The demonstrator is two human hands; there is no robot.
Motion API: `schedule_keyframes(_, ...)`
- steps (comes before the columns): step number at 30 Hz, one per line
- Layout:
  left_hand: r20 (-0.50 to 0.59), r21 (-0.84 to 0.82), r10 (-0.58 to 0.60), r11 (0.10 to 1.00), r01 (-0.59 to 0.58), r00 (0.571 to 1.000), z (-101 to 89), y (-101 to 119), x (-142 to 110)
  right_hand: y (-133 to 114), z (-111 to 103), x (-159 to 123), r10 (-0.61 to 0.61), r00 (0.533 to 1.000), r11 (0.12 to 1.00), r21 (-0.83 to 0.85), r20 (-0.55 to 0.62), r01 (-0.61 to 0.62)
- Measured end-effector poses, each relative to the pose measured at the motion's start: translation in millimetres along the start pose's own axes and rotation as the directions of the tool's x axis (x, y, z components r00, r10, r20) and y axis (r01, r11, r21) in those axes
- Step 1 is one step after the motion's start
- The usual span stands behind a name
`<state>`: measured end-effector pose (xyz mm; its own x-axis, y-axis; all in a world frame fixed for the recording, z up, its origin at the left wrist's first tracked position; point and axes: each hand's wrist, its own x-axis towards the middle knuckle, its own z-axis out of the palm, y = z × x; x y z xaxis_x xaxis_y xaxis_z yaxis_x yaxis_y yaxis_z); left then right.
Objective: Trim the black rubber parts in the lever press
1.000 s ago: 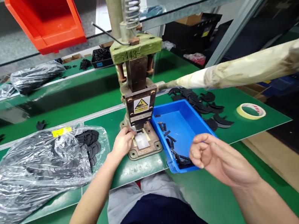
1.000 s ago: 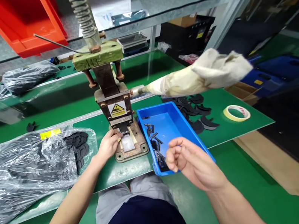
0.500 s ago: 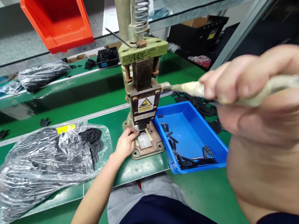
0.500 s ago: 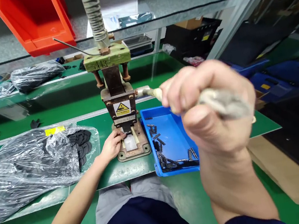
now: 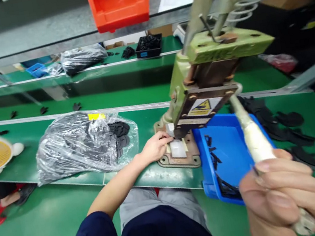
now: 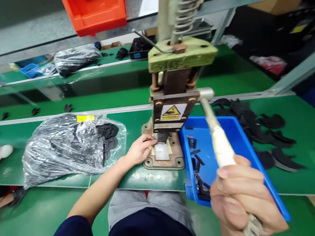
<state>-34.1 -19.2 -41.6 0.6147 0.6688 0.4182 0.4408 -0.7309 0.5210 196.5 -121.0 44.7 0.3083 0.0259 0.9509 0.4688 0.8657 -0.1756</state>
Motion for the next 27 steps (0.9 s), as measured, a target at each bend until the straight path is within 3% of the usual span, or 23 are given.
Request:
schedule_keyframes(2,0.013,0.066,-0.058,0.996,0.057,0.998,-11.6,-1.2,-9.7,6.2,-3.7,-1.5,-0.012,1.000,1.000,0.003,0.011,0.012)
schedule_keyframes(5,-0.049,0.243,-0.285,0.926,0.288,0.957,-39.4,-9.6,-31.3,11.8,-7.9,-5.2,-0.040,0.999,0.999,-0.004,0.036,0.040)
schedule_keyframes(8,-0.142,0.416,-0.541,0.727,0.546,0.829,-71.7,-26.3,-48.8,12.9,-6.1,-6.8,-0.070,0.997,0.998,0.004,0.019,0.070)
schedule_keyframes(10,-0.182,0.484,-0.620,0.619,0.619,0.763,-88.8,-39.2,-51.5,11.5,-2.2,-5.5,-0.068,0.998,0.998,0.003,-0.002,0.068)
schedule_keyframes(14,-0.204,0.562,-0.673,0.514,0.648,0.711,-103.5,-59.4,-33.9,3.0,5.1,-0.1,-0.025,0.998,1.000,-0.010,-0.057,0.024)
schedule_keyframes(18,-0.195,0.631,-0.738,0.410,0.658,0.646,-103.3,-67.8,-5.6,-8.8,7.1,3.3,0.095,0.994,0.995,-0.023,-0.062,-0.097)
schedule_keyframes(21,-0.161,0.660,-0.789,0.360,0.659,0.592,-104.2,-71.3,9.3,-13.9,8.6,4.4,0.112,0.991,0.993,-0.015,-0.068,-0.113)
schedule_keyframes(27,-0.050,0.745,-0.809,0.361,0.562,0.586,-110.2,-78.1,26.1,-14.7,6.8,5.3,0.118,0.991,0.993,0.000,-0.058,-0.118)
